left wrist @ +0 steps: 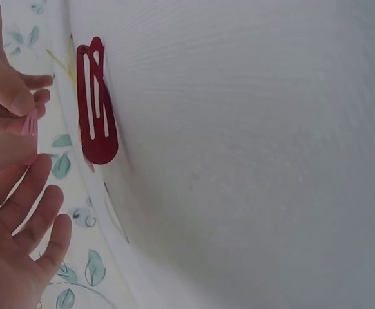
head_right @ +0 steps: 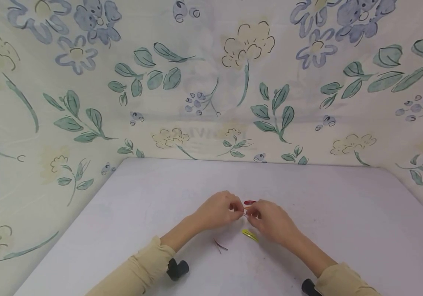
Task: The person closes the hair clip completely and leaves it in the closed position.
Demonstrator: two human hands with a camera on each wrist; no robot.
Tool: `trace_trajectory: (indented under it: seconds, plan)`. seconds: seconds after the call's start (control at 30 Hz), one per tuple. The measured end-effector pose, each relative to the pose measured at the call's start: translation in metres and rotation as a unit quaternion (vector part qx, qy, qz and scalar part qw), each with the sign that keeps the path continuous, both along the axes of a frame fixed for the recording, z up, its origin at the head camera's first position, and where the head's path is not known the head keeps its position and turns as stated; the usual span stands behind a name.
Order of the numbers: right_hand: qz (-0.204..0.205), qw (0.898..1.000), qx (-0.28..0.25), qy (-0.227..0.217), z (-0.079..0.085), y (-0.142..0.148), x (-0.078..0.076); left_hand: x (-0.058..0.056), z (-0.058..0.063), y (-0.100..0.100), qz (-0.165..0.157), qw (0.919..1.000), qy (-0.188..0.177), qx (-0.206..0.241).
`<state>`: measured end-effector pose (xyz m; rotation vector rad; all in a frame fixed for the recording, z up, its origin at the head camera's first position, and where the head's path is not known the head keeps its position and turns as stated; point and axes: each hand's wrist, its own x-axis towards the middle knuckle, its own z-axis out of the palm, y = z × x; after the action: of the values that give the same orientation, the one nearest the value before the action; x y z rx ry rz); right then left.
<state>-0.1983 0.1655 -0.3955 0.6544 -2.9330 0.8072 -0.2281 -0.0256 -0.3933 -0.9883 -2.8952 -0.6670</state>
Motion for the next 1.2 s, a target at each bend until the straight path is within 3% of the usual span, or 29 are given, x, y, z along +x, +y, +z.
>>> trace_trajectory:
  seconds: [0.3,0.5,0.8,0.97,1.2]
  plan:
    - [-0.015,0.997,-0.061,0.052,0.002,-0.006,-0.004,0.002,0.007,-0.009,0.028,0.9959,-0.001,0.086]
    - [-0.008,0.991,-0.108,0.081,0.003,-0.009,-0.005,0.004,0.007,-0.014,0.030,0.9876,0.045,0.147]
    - [-0.012,0.978,-0.167,0.125,0.010,-0.016,-0.009,0.005,0.008,-0.018,0.040,0.9629,0.099,0.248]
    - [-0.013,0.968,-0.204,0.144,0.017,-0.021,-0.012,0.008,0.012,-0.017,0.054,0.9449,0.124,0.298]
    - [-0.022,0.959,-0.239,0.149,0.022,-0.028,-0.011,0.012,0.017,-0.017,0.076,0.9271,0.153,0.334]
